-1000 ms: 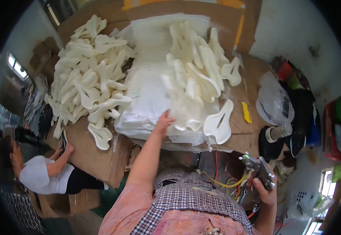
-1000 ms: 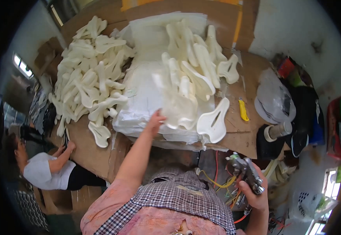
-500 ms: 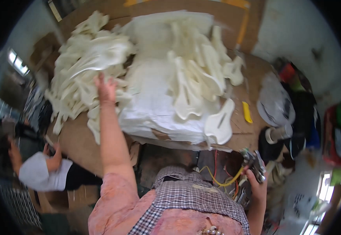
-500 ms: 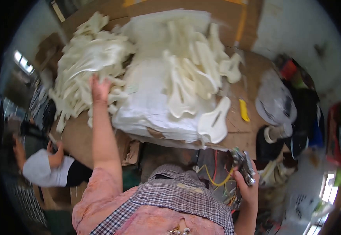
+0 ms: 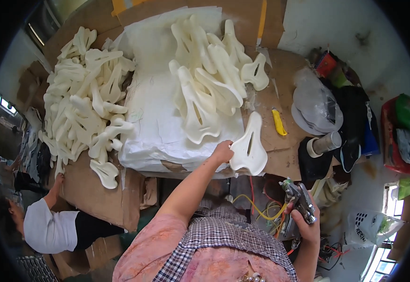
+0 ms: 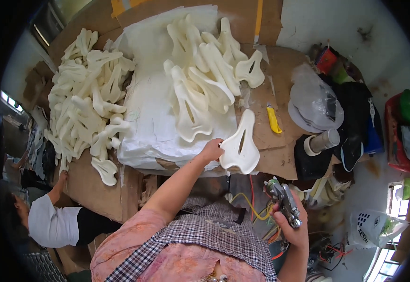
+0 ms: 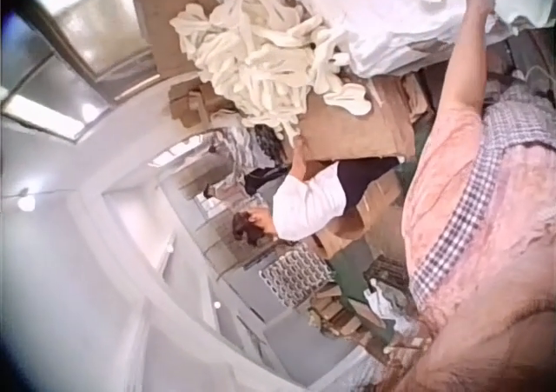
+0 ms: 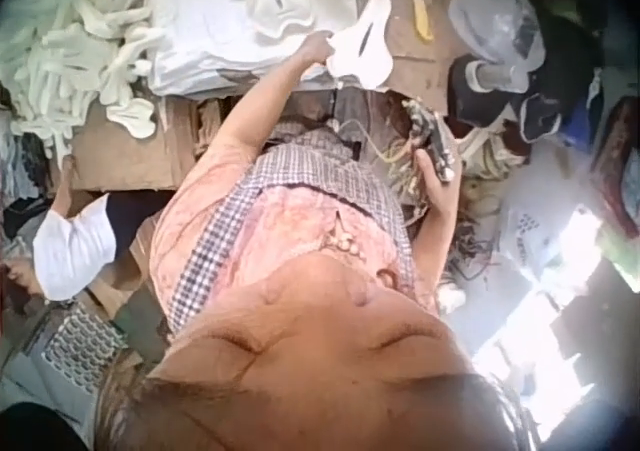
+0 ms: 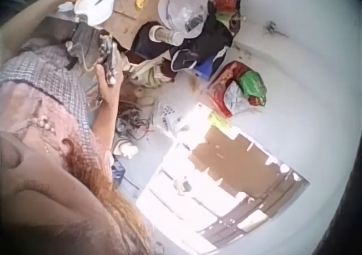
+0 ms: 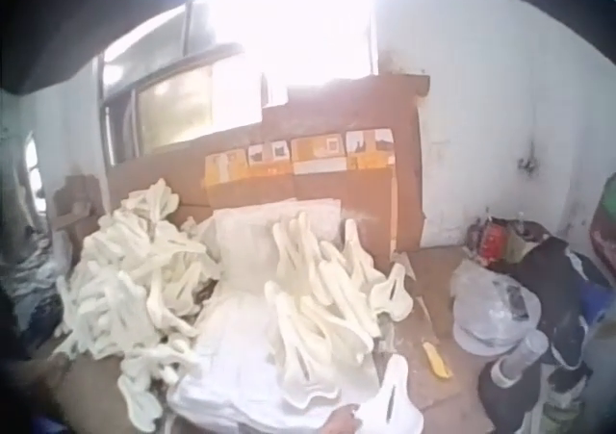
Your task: Organizing and packing white foam saddle-shaped parts into sacks and cardboard boxes.
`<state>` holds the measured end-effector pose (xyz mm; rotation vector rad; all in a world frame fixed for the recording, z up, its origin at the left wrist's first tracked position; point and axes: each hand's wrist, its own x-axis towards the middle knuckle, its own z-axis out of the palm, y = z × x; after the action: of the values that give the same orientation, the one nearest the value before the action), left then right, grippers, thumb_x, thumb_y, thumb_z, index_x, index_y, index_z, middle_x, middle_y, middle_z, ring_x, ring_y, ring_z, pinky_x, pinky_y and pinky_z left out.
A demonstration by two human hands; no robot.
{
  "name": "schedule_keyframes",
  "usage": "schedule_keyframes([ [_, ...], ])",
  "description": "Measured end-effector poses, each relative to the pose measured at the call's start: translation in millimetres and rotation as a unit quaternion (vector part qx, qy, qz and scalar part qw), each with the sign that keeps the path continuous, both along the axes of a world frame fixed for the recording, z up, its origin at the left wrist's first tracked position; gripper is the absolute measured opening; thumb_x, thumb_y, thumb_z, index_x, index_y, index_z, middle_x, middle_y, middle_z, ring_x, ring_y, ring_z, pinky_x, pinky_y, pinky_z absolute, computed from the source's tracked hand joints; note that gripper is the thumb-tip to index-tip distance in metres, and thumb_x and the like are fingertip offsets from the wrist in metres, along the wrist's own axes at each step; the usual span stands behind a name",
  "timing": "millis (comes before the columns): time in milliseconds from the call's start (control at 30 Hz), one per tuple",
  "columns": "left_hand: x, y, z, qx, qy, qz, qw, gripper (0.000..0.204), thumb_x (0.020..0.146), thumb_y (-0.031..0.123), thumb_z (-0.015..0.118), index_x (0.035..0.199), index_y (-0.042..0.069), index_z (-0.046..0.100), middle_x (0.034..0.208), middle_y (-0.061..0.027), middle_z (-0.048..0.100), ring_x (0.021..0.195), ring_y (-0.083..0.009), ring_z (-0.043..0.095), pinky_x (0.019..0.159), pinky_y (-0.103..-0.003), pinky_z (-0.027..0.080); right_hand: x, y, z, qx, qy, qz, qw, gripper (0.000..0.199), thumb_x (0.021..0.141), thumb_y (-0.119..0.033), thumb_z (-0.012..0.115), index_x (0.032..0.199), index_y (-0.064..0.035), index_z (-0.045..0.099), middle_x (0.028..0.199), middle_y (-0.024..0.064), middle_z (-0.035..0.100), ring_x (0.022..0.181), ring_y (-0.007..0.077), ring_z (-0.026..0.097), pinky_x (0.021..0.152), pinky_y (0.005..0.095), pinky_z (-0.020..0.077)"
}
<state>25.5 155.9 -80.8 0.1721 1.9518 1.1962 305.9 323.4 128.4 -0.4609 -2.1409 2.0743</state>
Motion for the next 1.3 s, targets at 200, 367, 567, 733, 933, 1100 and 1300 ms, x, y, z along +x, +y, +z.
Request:
schedule_keyframes([
  [200,13.2,-99.7,23.1,0.025,0.301,0.174,0.937,0.048,0.071,0.0,0.051,0.12,0.004,0.051,0.1,-0.0198,0.059,0.089,-0.0322,0.058,0.078,-0.038,0.046,-4.8,-13.0,15.4,0.071,0.002,0.12,0.99,0.061,0.073,-0.008,0.067,0.127,0.0018,0.04,0.09,0.0084,0.059,0.079,0.0139,0.057,0.071,0.0275,0.0464],
  [367,-4.9,-149.7,14.8,0.013,0.31,0.261,0.914,0.047,0.072,0.0,0.05,0.119,0.006,0.052,0.097,-0.0193,0.06,0.086,-0.032,0.059,0.077,-0.038,0.047,-29.9,-41.6,24.4,0.103,-0.003,0.153,0.983,0.056,0.074,-0.011,0.067,0.124,0.002,0.044,0.085,0.0056,0.06,0.073,0.0103,0.056,0.069,0.0245,0.0452],
  [567,-11.5,-188.7,-5.4,0.048,0.264,0.292,0.918,0.05,0.071,-0.002,0.049,0.12,0.008,0.053,0.086,-0.0144,0.063,0.07,-0.0213,0.059,0.063,-0.032,0.048,-28.7,-80.4,33.4,0.018,0.082,0.077,0.994,0.06,0.074,-0.008,0.066,0.127,0.003,0.039,0.079,0.01,0.059,0.067,0.0145,0.057,0.061,0.0261,0.0454],
  [733,-28.7,-219.0,-24.2,0.068,0.281,0.256,0.923,0.053,0.071,-0.003,0.049,0.122,0.009,0.053,0.08,-0.0102,0.062,0.059,-0.0138,0.057,0.05,-0.029,0.048,-22.2,-95.2,22.6,0.117,0.005,0.163,0.98,0.056,0.073,-0.006,0.067,0.123,0.0024,0.044,0.083,0.0082,0.061,0.071,0.0122,0.058,0.065,0.0242,0.0458],
  [933,-125.6,-327.4,49.6,0.298,0.204,0.464,0.809,0.041,0.081,0.015,0.059,0.119,0.005,0.047,0.097,-0.0061,0.057,0.083,-0.0205,0.056,0.074,-0.035,0.048,-46.5,-117.0,17.9,0.137,0.053,0.052,0.988,0.057,0.076,-0.01,0.066,0.126,0.0014,0.041,0.085,0.0057,0.06,0.075,0.0104,0.056,0.068,0.0244,0.0456],
  [1100,-173.0,-324.7,123.6,0.471,0.233,0.519,0.674,0.032,0.088,0.029,0.054,0.11,0.007,0.048,0.105,-0.0066,0.053,0.098,-0.0197,0.053,0.087,-0.035,0.042,-63.4,-99.2,-3.6,0.126,0.036,0.012,0.991,0.057,0.077,-0.014,0.068,0.126,-0.0008,0.042,0.085,0.0032,0.059,0.075,0.0094,0.054,0.069,0.0244,0.0454],
  [1300,-159.2,-119.7,80.2,0.389,0.011,0.276,0.879,0.026,0.085,0.013,0.054,0.108,0.001,0.051,0.098,-0.0085,0.056,0.082,-0.024,0.062,0.071,-0.032,0.051,-93.9,-45.0,-17.4,0.184,0.02,0.008,0.983,0.055,0.077,-0.012,0.067,0.125,-0.0018,0.044,0.084,0.0034,0.058,0.075,0.0097,0.054,0.069,0.0245,0.0452],
])
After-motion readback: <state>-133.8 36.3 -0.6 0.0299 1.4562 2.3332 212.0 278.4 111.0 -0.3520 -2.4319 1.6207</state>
